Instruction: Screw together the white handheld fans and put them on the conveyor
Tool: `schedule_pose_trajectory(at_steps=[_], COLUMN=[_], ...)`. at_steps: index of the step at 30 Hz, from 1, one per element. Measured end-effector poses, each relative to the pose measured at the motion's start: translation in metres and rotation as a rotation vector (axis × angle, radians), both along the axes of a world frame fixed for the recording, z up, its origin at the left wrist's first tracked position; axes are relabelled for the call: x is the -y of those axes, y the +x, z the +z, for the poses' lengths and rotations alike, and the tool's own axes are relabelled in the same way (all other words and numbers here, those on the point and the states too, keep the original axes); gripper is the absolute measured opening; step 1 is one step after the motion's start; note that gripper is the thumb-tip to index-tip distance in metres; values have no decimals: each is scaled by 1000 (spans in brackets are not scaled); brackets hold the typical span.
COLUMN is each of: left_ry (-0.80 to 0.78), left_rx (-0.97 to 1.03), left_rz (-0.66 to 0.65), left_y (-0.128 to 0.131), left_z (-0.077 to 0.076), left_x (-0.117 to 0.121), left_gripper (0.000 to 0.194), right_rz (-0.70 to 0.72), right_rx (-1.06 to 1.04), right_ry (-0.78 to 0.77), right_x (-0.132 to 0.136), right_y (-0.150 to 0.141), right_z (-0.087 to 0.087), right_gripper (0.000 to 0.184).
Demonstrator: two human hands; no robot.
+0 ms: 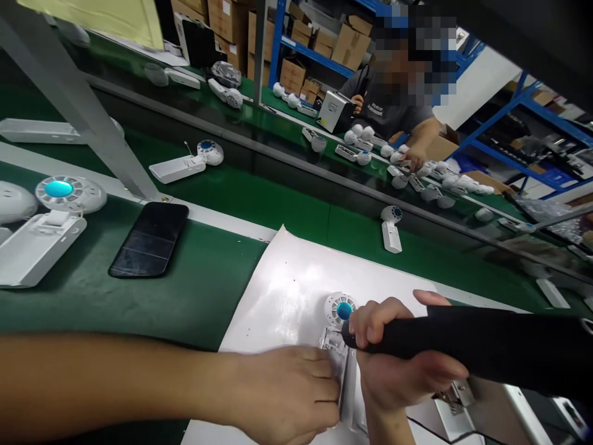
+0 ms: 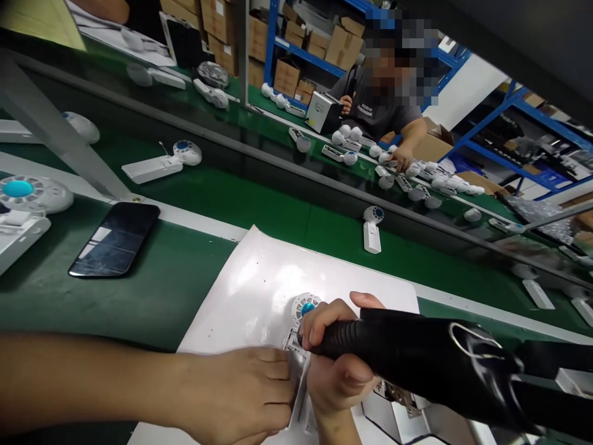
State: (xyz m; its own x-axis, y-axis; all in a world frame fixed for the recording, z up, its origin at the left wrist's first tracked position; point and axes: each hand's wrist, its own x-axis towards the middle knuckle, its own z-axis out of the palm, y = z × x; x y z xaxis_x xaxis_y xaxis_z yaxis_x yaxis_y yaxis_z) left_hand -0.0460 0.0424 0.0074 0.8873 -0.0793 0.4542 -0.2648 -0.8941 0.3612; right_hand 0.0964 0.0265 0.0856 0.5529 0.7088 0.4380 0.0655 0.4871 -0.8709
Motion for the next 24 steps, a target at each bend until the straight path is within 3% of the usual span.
schedule_pose_trajectory(at_steps=[18, 21, 24], left_ry=[-57, -50, -45], left_rx=[7, 11, -19], left_rz=[-18, -15, -20], left_y=[6, 7, 8], left_z=[-4, -5, -4], left_x=[-1, 0, 1], left_gripper=[11, 10, 9], right_rz=[118, 71, -101], right_rx=[93, 155, 201], right_ry=[-53, -90, -88], right_x=[-6, 1, 28], right_y=[1, 1, 17], right_z=[-53, -45, -19], right_gripper=[41, 50, 76])
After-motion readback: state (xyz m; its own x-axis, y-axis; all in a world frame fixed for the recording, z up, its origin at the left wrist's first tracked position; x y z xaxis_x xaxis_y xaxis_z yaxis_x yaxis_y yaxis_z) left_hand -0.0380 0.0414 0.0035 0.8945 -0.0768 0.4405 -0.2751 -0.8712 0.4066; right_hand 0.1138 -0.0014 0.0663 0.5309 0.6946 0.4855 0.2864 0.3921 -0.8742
